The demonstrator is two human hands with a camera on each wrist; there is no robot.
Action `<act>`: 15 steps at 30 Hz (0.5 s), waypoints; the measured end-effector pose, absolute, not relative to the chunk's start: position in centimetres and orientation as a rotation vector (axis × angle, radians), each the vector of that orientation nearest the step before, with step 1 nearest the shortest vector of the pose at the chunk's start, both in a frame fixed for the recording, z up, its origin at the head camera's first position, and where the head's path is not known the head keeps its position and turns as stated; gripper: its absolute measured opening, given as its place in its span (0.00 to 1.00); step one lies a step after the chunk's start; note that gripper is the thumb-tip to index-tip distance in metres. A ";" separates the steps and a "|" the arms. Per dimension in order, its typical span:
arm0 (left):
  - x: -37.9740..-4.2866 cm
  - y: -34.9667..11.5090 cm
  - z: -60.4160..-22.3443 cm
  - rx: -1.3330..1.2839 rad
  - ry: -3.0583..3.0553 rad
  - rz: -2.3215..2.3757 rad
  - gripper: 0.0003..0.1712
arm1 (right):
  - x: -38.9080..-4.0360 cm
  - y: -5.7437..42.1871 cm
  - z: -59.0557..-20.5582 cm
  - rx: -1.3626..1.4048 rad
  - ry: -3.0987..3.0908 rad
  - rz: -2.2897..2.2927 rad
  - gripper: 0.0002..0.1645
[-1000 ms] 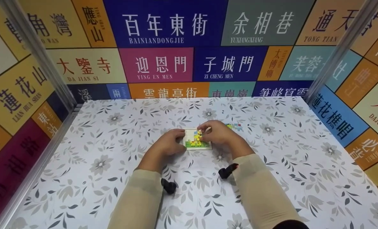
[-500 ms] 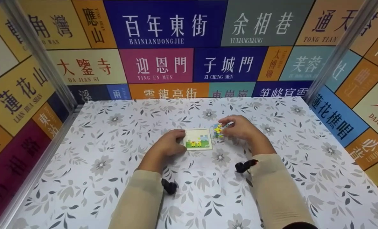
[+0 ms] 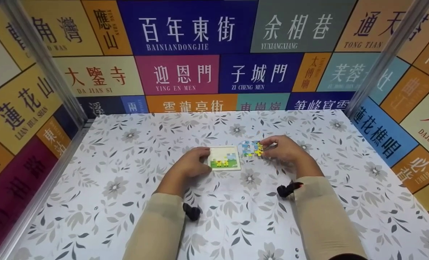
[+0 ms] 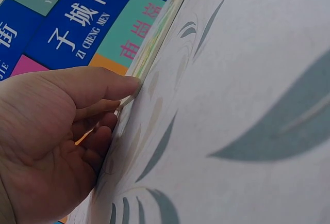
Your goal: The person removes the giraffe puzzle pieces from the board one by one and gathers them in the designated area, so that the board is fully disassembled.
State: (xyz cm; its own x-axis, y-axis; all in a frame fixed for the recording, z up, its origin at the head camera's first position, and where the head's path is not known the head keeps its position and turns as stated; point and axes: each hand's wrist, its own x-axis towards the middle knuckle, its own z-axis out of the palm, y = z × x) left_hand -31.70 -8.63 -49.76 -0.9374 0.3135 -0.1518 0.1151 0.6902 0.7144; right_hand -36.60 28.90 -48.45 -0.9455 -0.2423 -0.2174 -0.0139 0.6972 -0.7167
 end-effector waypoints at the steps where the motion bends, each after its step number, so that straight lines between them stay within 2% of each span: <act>1: -31.7 -8.6 -49.7 0.346 2.642 1.088 0.40 | -36.6 28.9 -48.5 -0.199 2.610 -1.105 0.29; 15: -31.4 -8.6 -49.8 0.377 2.670 1.108 0.41 | -36.0 28.8 -49.1 -0.183 2.613 -1.186 0.29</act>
